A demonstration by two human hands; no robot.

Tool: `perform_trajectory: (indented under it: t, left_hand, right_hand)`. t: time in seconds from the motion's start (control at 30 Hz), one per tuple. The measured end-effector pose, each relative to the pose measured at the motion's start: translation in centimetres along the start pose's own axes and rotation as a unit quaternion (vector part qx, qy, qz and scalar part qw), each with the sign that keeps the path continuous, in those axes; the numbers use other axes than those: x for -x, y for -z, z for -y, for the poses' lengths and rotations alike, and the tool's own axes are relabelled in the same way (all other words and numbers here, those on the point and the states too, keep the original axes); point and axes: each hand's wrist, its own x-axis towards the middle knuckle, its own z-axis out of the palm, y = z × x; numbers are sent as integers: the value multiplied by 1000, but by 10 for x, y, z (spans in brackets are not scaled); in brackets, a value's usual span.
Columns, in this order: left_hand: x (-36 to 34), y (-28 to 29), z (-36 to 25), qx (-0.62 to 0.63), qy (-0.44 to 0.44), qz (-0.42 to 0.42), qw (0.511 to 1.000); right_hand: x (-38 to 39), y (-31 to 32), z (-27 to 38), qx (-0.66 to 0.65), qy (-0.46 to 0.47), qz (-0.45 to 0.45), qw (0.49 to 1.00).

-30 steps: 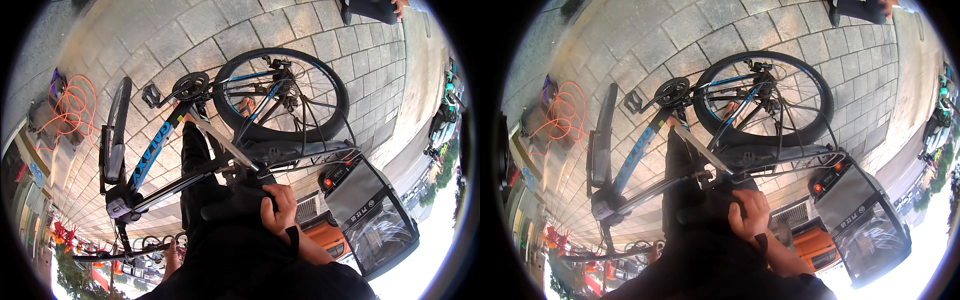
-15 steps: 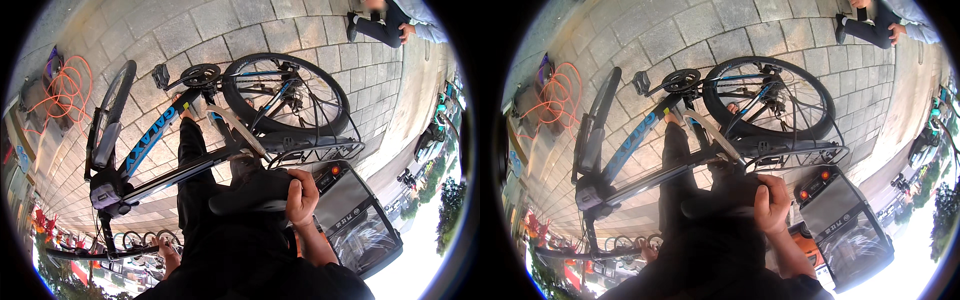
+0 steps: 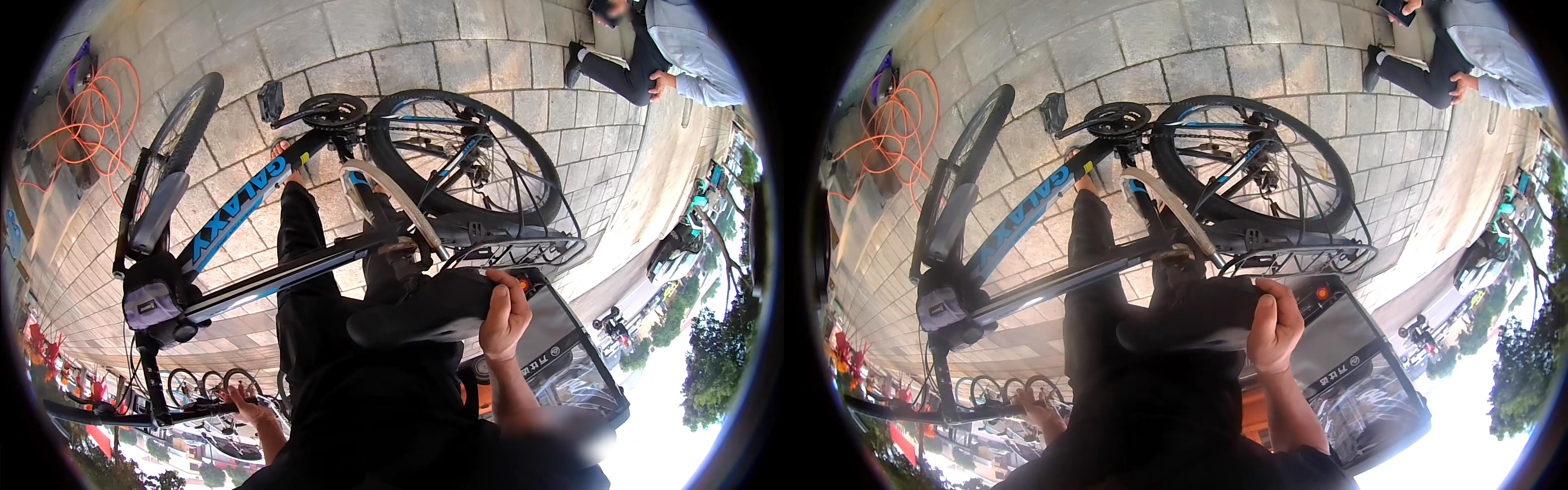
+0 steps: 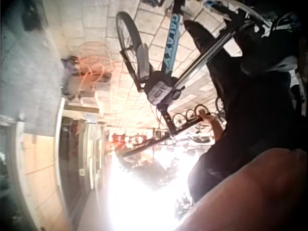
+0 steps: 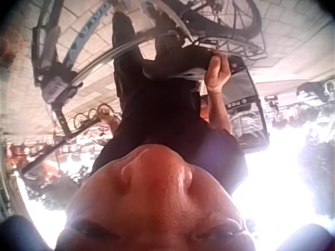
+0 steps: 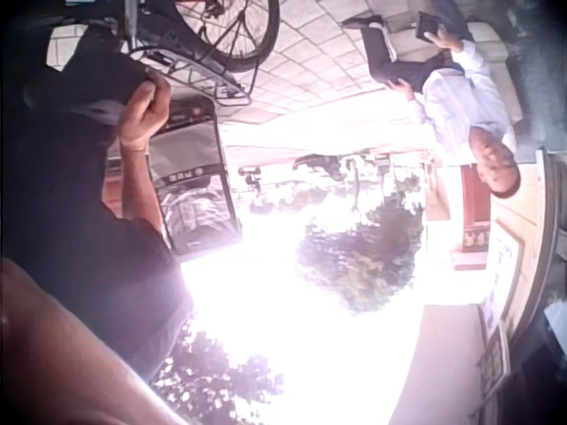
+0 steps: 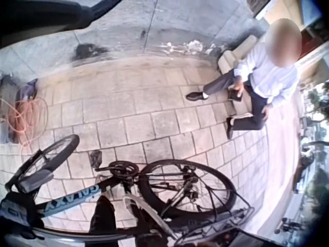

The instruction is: The person kneels to inspect and adjust the rear wheel and tire of a bicycle using a small tool. They then lift the bicycle upright, mount it, and ride it along a paved sidewalk.

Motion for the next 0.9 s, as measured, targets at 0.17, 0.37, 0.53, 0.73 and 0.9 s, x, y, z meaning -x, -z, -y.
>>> perform_trajectory:
  t: [0.17,0.37,0.53,0.73,0.9]
  left_hand:
    - [-38,29,22,-64,-66,-26,995]
    - [-37,26,17,-86,-60,-41,994]
    - [-35,32,11,-208,-150,-40,966]
    - [-54,43,19,-177,-168,-3,970]
    - [-46,35,18,-170,-173,-21,970]
  right_hand:
    - [-2,0,-5,4,18,-13,1000]
    - [-3,4,-11,22,26,-15,999]
    - [-4,4,-16,17,26,-13,999]
    - [-4,3,-12,35,44,-15,998]
    - [-3,3,-12,34,51,-10,998]
